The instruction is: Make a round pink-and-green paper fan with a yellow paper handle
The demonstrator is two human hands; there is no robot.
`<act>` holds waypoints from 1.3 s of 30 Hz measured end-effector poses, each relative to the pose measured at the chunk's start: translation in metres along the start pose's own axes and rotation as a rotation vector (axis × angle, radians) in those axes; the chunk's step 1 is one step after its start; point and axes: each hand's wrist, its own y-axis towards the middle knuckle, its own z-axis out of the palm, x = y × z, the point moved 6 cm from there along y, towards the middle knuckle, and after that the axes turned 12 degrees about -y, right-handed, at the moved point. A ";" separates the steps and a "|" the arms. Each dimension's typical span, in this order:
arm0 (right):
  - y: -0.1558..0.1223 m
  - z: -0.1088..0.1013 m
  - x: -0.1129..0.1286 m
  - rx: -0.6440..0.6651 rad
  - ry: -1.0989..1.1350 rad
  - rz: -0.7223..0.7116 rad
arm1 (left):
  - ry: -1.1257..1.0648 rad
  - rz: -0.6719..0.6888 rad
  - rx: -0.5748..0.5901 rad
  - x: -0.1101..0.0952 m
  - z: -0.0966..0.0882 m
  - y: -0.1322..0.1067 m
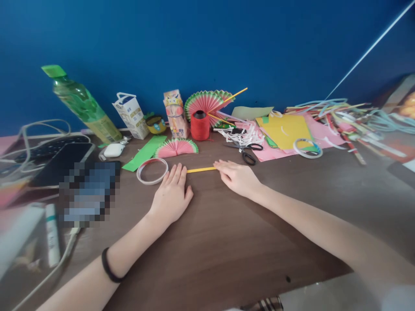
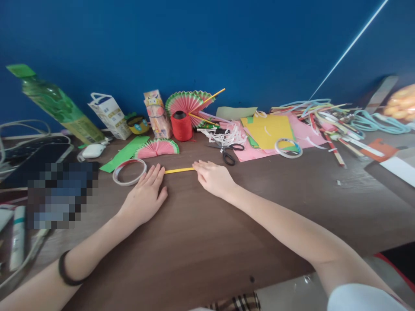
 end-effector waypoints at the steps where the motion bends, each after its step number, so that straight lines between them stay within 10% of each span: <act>1: 0.000 0.000 -0.001 0.014 -0.016 -0.009 | 0.001 -0.014 0.002 0.002 0.000 0.000; 13: 0.005 0.012 -0.003 0.256 -0.077 -0.006 | 0.068 -0.061 0.064 -0.002 -0.001 0.013; 39: 0.004 0.014 -0.014 0.189 -0.019 0.164 | 0.027 0.107 -0.058 -0.011 0.002 0.027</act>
